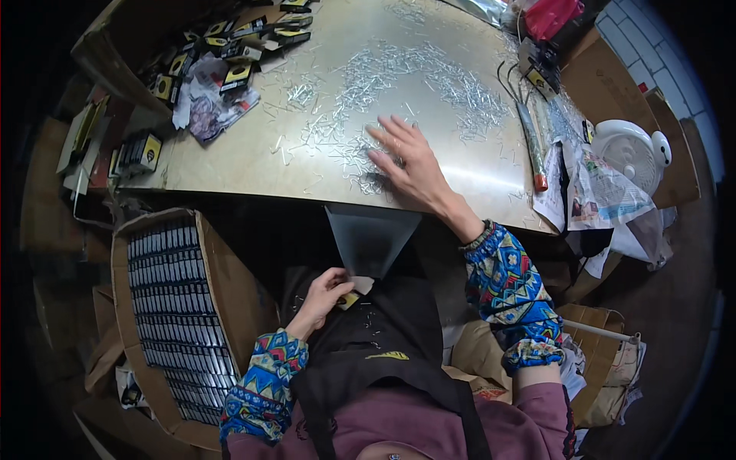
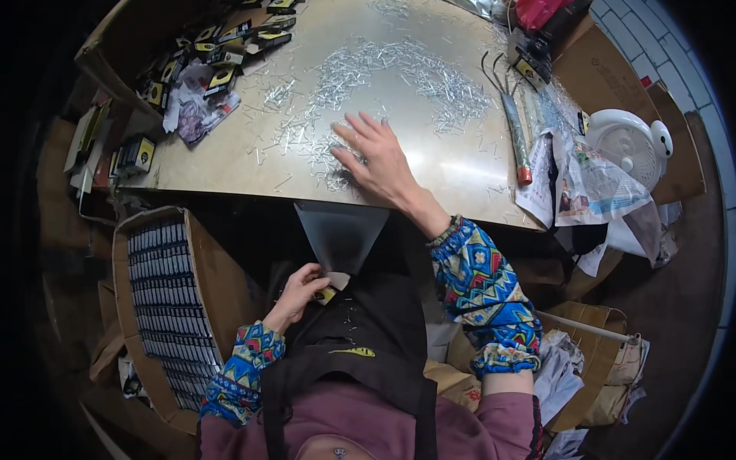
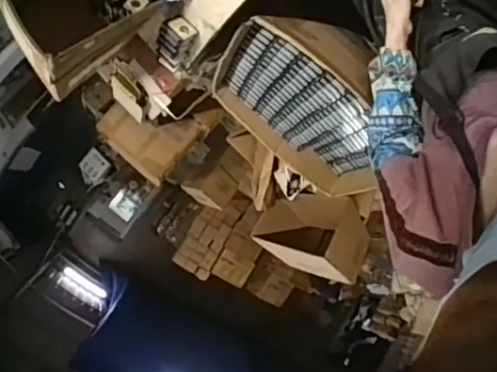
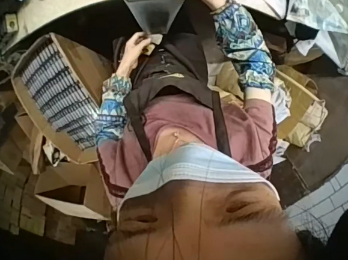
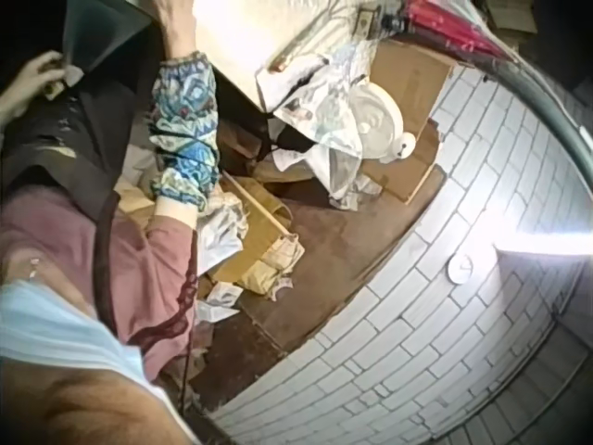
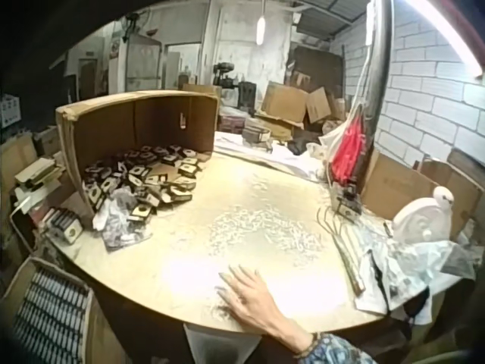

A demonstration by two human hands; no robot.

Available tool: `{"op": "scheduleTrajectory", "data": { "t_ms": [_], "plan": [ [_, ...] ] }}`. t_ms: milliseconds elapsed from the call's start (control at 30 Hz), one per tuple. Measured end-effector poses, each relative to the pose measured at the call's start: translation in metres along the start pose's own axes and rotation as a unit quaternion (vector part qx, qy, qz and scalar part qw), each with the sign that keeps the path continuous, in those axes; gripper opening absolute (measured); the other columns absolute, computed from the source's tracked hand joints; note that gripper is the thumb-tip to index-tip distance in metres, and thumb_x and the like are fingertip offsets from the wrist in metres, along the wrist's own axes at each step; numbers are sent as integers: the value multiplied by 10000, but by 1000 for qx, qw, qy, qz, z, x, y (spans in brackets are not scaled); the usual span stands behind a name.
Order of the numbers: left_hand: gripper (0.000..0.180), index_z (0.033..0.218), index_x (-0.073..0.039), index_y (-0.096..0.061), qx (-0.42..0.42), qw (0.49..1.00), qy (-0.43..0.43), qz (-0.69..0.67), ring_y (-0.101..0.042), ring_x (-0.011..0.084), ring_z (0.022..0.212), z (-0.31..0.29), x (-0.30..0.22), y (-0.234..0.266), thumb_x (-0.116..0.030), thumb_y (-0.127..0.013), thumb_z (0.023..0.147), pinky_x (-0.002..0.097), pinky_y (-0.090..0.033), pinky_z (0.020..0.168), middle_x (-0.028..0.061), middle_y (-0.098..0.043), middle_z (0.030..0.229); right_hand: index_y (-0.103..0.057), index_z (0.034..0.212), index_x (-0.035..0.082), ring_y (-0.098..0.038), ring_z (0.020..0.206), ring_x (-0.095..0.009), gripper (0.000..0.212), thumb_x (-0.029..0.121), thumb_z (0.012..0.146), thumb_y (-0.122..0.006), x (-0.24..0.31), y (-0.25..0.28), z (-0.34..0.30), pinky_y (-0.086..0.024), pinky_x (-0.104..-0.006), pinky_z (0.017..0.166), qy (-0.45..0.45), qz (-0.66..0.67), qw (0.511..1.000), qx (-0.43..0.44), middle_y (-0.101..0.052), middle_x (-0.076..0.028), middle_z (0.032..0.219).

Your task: The recorder is packaging small components into individual boxes and organizing them into a grid layout.

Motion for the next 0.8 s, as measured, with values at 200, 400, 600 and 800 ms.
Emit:
{"op": "scheduleTrajectory", "data": {
  "t_ms": [200,400,600,800],
  "plan": [
    [236,1129,-27,-572,4,966,26,-258,-648,124,902,1,16,-31,-46,-658,910,252,-531,738,62,-665,998,-546,1377,126,-362,1388,-444,450,363,994,-542,50,-39,-9,-278,-586,1132,8,-186,982,1,-461,-221,1457],
    [214,1109,-29,-565,-119,958,32,-259,-643,116,830,-17,13,-32,-32,-633,906,235,-523,643,40,-663,938,-518,1385,78,-309,1407,-488,441,240,980,-578,87,-34,-57,-276,-624,1117,-44,-135,989,39,-418,-261,1467],
    [273,1161,-20,-562,-117,961,10,-251,-603,76,844,-16,17,-25,-36,-625,896,189,-465,649,30,-658,972,-603,1322,81,-647,1129,-340,395,11,934,-581,101,4,-66,-518,-365,921,-103,167,974,109,-519,-228,1413],
    [500,1249,-49,-448,-103,991,-78,-19,-611,125,886,-21,-4,-37,-71,-720,830,249,-512,748,53,-613,1038,-672,1214,62,-682,950,-304,464,-111,800,-554,79,-24,-101,-546,-339,816,-79,151,976,138,-638,-157,1233]
  ]
}}
Point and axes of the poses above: each hand's wrist, its own z-axis towards the middle knuckle, its own y-axis out of the back of the hand, x = y × z, the point moved 10 cm from there along z, towards the middle knuckle
